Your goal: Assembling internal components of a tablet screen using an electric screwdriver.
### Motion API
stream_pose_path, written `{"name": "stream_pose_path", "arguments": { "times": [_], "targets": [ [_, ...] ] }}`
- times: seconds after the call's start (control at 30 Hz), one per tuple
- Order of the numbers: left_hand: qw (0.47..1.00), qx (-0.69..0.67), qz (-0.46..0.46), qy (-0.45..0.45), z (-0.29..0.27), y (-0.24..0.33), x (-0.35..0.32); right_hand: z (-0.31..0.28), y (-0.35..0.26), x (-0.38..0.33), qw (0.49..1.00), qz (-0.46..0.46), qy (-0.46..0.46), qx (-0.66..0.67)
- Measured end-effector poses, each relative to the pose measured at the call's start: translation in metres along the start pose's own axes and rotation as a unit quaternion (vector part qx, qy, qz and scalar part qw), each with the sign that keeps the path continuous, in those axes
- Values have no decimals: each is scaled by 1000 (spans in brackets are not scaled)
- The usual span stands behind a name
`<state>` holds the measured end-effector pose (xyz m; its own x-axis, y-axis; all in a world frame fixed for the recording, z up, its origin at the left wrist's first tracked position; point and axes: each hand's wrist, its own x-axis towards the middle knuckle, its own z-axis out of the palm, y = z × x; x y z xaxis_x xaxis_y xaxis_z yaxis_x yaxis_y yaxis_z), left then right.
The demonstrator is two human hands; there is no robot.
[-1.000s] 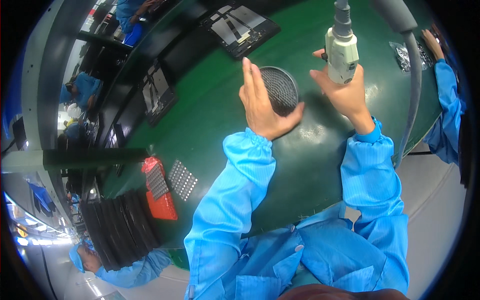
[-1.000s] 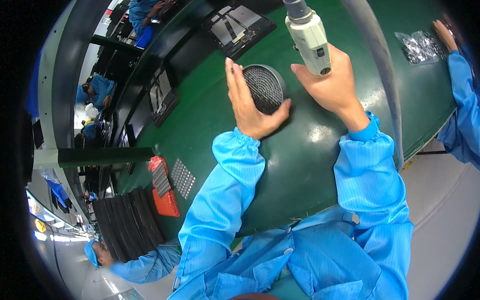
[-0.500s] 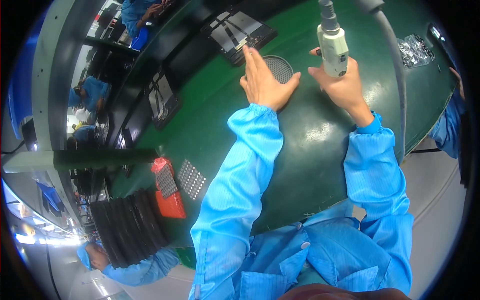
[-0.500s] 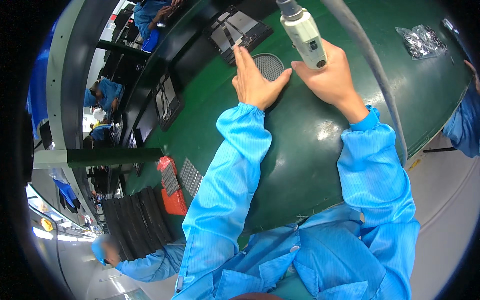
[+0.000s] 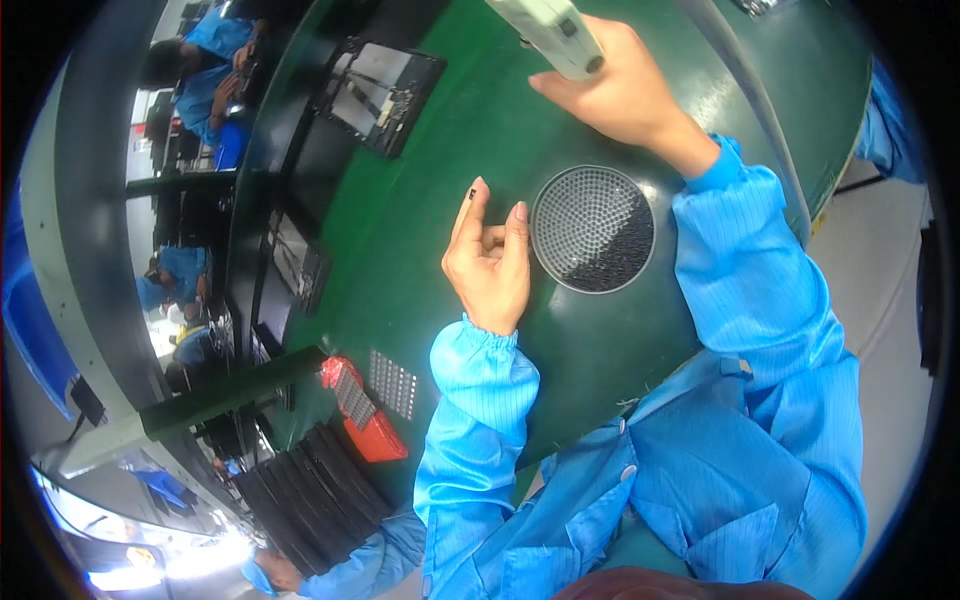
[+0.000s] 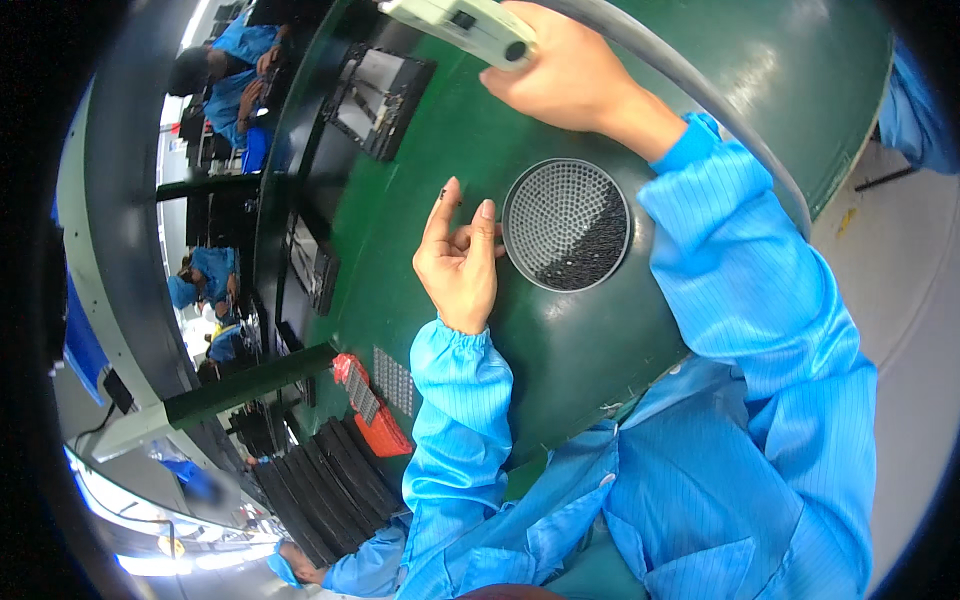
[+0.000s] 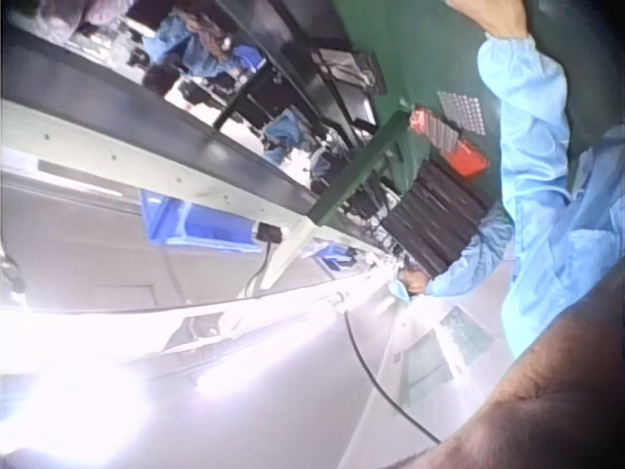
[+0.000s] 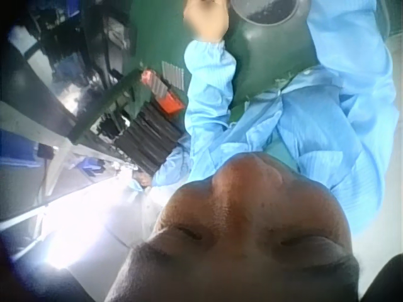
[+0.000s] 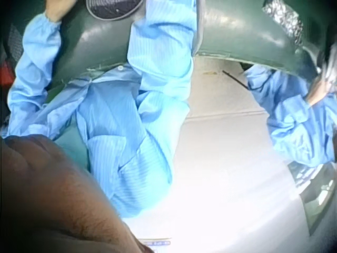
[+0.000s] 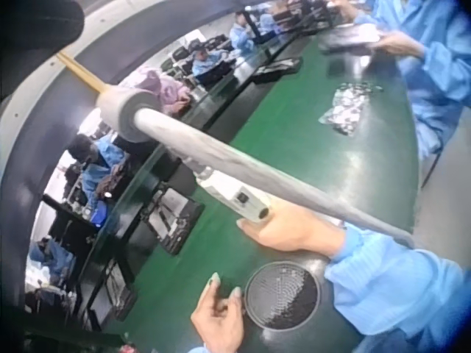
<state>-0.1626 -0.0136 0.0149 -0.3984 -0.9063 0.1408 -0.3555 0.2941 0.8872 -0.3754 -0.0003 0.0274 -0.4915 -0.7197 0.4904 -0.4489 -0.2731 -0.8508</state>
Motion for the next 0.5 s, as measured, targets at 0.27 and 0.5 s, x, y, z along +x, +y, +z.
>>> {"name": "stream_pose_path", "arguments": {
  "times": [0.27, 0.5],
  "targets": [
    [970, 146, 195, -25, 33, 17, 5, -5, -7, 4, 995, 51, -64, 54],
    [987, 81, 135, -12, 28, 14, -2, -5, -10, 5, 997, 28, -68, 14]
  ]
}}
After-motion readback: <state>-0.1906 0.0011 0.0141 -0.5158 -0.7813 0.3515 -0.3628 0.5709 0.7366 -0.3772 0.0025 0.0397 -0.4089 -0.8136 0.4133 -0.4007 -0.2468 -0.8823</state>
